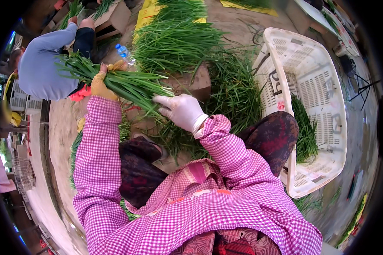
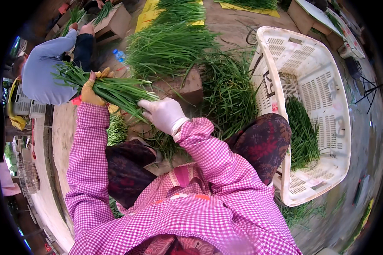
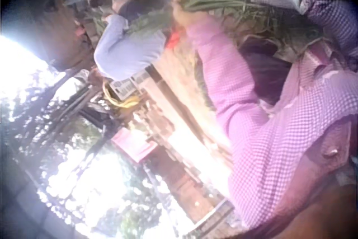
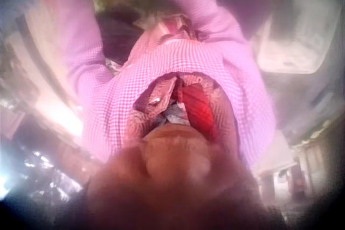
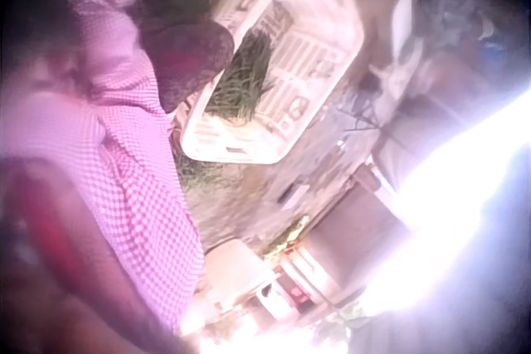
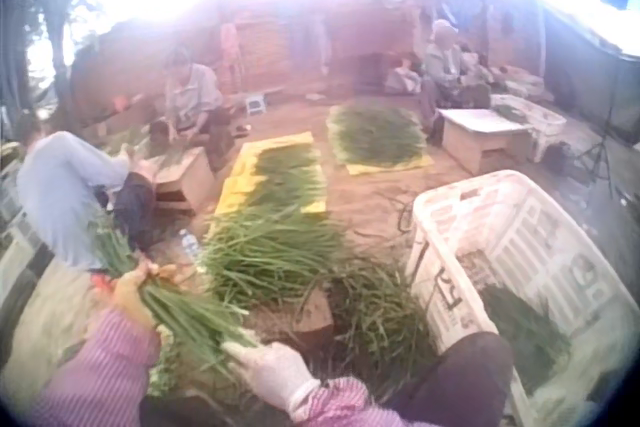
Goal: The person cleans green onions by hand, peeling away the outer layers and placing the stalks into a bundle.
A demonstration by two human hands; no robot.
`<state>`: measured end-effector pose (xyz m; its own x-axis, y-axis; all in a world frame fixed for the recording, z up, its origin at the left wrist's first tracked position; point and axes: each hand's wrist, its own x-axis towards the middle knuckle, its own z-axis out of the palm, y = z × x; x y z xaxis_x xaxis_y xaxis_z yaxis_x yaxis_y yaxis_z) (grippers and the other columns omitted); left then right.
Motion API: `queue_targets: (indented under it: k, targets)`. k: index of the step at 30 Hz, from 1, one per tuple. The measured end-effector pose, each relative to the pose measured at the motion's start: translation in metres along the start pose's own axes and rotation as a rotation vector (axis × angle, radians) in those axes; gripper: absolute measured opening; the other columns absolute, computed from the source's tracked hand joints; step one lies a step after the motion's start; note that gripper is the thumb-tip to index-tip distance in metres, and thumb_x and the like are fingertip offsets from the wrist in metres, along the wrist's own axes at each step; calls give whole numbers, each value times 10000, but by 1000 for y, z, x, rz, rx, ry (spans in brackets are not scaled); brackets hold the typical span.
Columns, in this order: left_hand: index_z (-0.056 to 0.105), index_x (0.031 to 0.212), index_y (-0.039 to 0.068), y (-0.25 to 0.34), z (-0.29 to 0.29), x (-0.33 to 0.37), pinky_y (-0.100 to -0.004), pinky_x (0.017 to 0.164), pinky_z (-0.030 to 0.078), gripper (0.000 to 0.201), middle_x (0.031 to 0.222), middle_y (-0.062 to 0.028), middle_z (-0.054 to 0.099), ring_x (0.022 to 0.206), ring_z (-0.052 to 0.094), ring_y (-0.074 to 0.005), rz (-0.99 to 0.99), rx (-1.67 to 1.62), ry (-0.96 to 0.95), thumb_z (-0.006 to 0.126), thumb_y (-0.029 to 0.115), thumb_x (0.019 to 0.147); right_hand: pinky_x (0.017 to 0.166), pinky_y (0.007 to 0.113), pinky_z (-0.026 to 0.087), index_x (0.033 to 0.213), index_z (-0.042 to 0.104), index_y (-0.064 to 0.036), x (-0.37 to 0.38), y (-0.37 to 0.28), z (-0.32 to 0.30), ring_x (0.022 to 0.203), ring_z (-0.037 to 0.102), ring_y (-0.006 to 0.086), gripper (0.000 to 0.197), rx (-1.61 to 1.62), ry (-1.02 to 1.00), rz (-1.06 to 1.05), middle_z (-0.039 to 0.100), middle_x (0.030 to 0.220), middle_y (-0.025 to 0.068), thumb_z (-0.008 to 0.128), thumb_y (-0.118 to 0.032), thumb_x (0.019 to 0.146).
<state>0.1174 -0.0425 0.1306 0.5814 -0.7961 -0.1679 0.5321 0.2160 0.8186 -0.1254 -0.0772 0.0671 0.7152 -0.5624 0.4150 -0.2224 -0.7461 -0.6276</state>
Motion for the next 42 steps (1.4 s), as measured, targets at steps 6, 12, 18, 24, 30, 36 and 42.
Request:
queue_targets:
  k: [6,12,18,24,30,36,42]
  targets:
    - [537,841,29,15,-11,2,-551,903,419,249,900,-151,604,931,570,-339,29,-158,-56,466,250,932,619,403,487,805,619,-142,-9,22,17,633,622,292,163,-148,-76,59,638,666,79,568,-296,825]
    - [551,870,32,27,-27,6,-575,935,390,261,927,-167,612,959,560,-350,103,-237,33,458,268,934,761,405,480,1027,628,-139,-5,59,-4,869,626,295,338,-164,-523,521,664,928,116,456,-400,898]
    - [539,936,-18,24,-10,-3,-522,979,383,231,1021,-179,585,998,544,-337,109,-178,140,440,190,927,780,279,471,1140,598,-118,-1,56,6,828,620,153,300,678,-162,528,665,900,62,565,-256,875]
    - [543,985,-30,14,-45,20,-551,951,398,209,1014,-206,595,1025,550,-388,-9,-237,-192,473,149,904,848,233,423,1129,601,-33,6,34,7,931,556,99,285,1088,100,358,630,1029,24,586,-161,875]
    - [545,1003,-4,12,-5,-5,-488,929,419,185,944,-137,594,946,564,-307,-86,-210,-418,502,140,896,875,235,419,1126,606,-32,5,27,-2,948,562,103,288,1124,-130,402,630,1054,28,568,-202,896]
    - [556,921,13,12,0,-15,-465,884,438,153,836,-105,573,846,551,-289,-122,-154,-335,528,160,887,787,229,456,1007,646,-5,7,46,-5,839,593,100,220,1114,147,540,660,930,38,558,-178,903]
    - [559,934,23,3,2,-20,-450,875,447,159,848,-101,575,856,562,-284,-211,-148,-359,549,173,882,820,277,462,1059,636,-84,7,23,8,923,623,223,313,631,112,325,645,1015,124,659,-274,810]
